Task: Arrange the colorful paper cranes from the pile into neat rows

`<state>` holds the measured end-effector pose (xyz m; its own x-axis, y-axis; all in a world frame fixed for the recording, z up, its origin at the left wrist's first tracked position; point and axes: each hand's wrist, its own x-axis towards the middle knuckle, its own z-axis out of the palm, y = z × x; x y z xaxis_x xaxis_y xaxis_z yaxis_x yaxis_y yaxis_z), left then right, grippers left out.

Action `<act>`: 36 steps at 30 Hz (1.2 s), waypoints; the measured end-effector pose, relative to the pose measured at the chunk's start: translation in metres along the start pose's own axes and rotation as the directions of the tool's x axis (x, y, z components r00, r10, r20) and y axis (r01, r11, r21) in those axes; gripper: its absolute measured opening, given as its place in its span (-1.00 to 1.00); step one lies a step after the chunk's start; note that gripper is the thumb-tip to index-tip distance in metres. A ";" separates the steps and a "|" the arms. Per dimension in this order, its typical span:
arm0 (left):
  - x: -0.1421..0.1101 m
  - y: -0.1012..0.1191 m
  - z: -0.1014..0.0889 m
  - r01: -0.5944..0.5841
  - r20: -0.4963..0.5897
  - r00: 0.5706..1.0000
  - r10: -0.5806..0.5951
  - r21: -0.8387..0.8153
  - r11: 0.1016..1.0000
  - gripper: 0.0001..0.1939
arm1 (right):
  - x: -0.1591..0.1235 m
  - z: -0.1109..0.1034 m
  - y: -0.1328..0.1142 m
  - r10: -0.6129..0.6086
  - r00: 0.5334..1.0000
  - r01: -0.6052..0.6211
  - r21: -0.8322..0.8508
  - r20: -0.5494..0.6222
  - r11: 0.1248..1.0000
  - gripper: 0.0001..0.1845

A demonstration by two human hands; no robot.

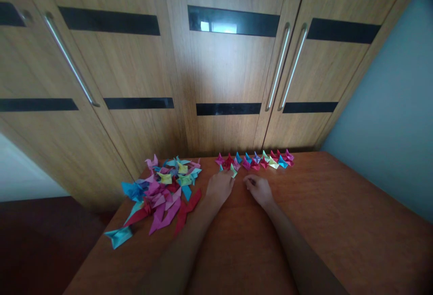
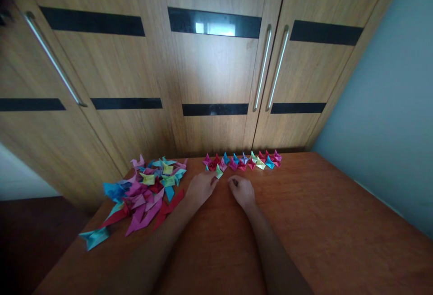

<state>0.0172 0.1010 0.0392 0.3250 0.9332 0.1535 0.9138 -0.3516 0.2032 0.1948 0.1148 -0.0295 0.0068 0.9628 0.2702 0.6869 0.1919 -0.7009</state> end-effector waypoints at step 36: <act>-0.117 -0.185 -0.080 0.370 -0.195 0.907 -0.373 -0.055 0.927 -0.61 | -0.006 0.000 -0.005 -0.016 0.998 0.022 -0.103 0.054 0.994 -0.75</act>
<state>-0.2097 0.0511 0.0604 -0.0937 0.9632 0.2517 0.9544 0.0150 0.2981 0.1909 0.1083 -0.0275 -0.0439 0.9684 0.2455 0.7582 0.1923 -0.6230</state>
